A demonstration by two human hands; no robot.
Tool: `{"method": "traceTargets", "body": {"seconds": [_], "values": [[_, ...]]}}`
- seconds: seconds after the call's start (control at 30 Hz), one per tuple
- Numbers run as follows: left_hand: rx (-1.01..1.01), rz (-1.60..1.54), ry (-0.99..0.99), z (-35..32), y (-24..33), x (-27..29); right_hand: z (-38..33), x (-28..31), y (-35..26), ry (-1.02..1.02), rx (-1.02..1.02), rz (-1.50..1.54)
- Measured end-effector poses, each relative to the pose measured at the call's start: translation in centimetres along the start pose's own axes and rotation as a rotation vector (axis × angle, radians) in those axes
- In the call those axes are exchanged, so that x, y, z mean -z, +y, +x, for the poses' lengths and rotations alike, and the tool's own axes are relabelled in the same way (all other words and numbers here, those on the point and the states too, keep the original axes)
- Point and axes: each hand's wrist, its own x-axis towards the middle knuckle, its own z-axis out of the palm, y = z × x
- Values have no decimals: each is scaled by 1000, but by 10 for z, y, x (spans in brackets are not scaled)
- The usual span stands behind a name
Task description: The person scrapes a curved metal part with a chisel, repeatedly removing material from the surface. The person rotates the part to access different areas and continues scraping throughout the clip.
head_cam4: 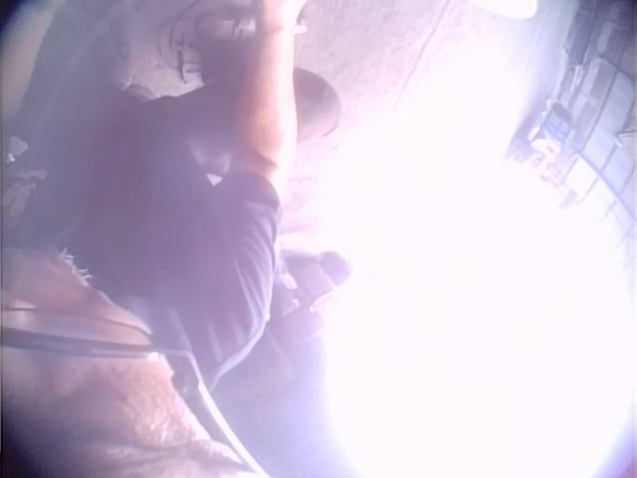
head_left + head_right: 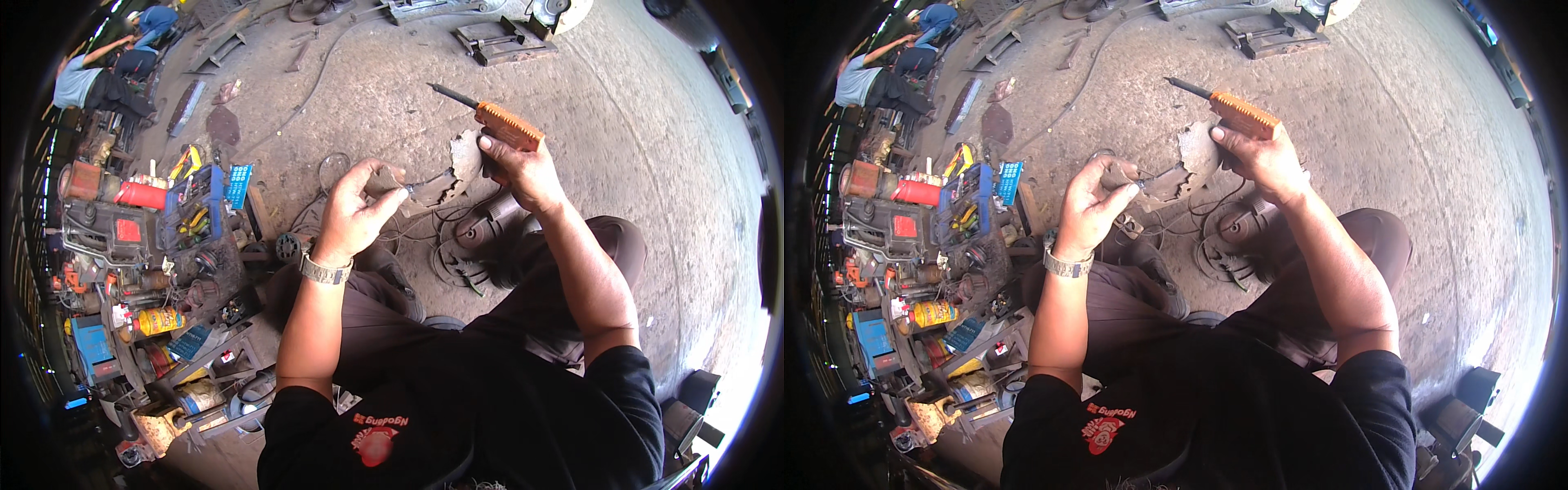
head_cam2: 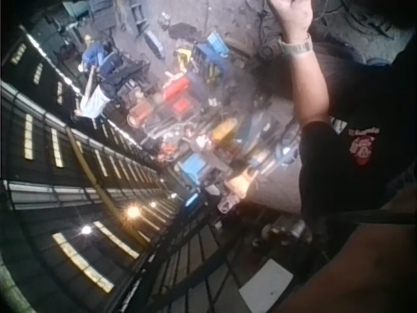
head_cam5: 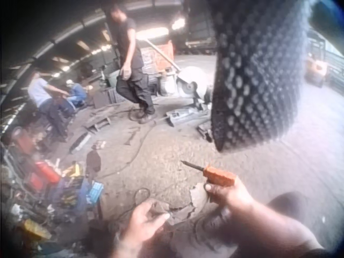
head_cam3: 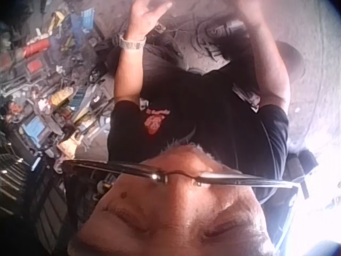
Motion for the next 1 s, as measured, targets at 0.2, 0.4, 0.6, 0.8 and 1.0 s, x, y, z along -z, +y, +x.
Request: {"method": "traceTargets", "body": {"seconds": [0.2,0.4,0.6,0.8,1.0], "values": [[-264,190,90,14,-3,16,-5,-7,-3,91,23,22],[427,-1012,126,15,4,32,-18,-17,-7,-23,359,-98],[343,-735,282,9,-12,18,-17,-11,3,-147,648,-526],[190,-502,338,7,-60,40,-16,-14,1,-132,759,-603],[-35,-309,364,7,-42,27,-18,-14,-2,-148,768,-648]]}}
